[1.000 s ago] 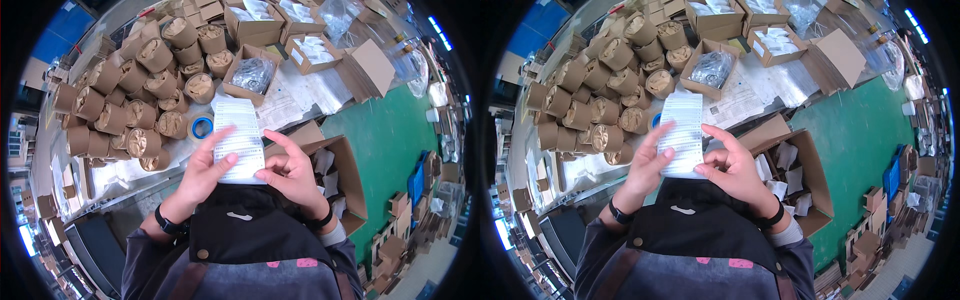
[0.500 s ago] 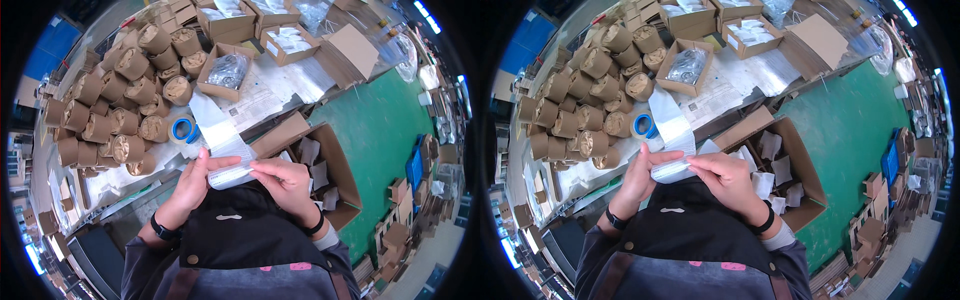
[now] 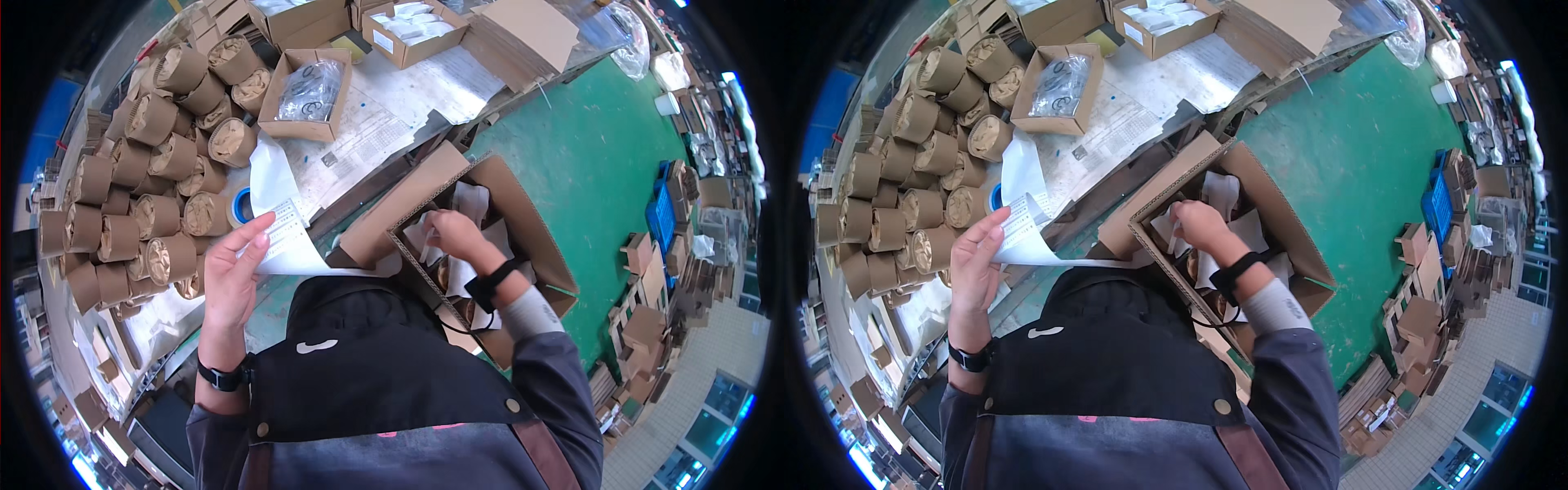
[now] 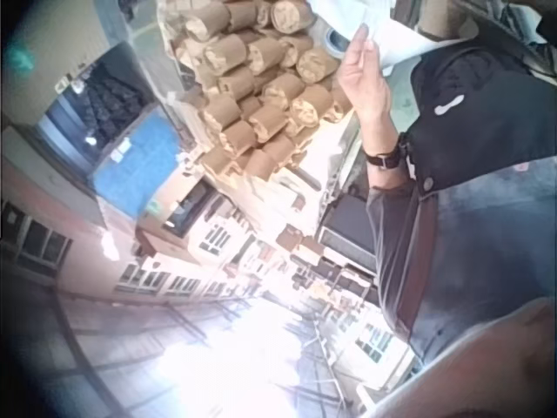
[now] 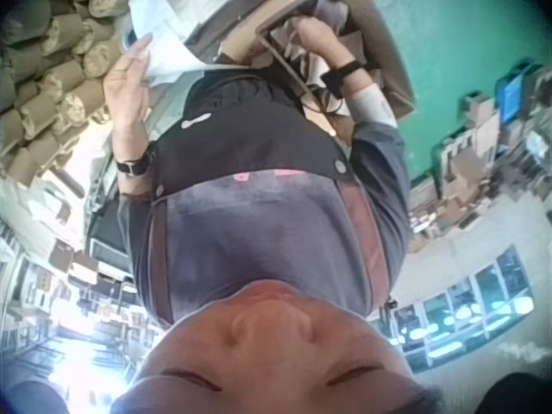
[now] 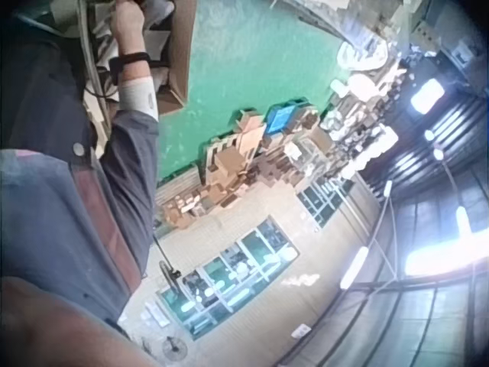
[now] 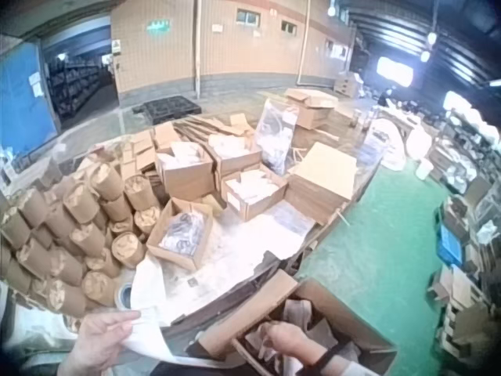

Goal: Packing metal fabrication parts into cardboard boxes and stacking them on a pallet.

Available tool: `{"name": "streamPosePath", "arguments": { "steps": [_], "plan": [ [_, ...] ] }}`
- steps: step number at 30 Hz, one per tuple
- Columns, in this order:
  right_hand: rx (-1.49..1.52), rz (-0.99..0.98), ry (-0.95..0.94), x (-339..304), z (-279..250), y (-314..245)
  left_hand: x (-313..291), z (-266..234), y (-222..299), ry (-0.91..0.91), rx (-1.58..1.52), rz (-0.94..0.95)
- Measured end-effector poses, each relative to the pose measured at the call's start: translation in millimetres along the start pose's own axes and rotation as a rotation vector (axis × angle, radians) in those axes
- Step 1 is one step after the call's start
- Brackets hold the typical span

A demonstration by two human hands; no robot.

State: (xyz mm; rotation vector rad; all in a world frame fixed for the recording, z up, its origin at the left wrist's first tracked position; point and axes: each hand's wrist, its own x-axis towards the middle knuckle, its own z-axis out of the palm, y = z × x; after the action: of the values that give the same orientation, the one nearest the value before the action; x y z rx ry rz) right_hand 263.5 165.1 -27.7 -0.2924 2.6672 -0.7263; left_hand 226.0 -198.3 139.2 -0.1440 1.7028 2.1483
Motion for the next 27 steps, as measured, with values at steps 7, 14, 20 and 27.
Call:
{"name": "streamPosePath", "arguments": {
  "steps": [7,14,20,27],
  "plan": [
    [-0.006,0.129,0.162,-21.9,0.0,-32.9,4.7,-20.4,-9.6,-0.011,0.158,0.047],
    [0.846,0.09,0.347,-43.3,-89.7,-104.9,-0.4,-30.6,31.6,-0.007,0.139,-0.018],
    [1.333,-0.234,0.069,-17.8,-82.6,-183.5,-11.2,45.6,7.5,-0.177,0.217,0.141],
    [0.744,-0.338,0.366,-36.6,-88.8,-166.1,-14.4,40.2,-6.9,-0.305,0.262,-0.162]
  ]
}}
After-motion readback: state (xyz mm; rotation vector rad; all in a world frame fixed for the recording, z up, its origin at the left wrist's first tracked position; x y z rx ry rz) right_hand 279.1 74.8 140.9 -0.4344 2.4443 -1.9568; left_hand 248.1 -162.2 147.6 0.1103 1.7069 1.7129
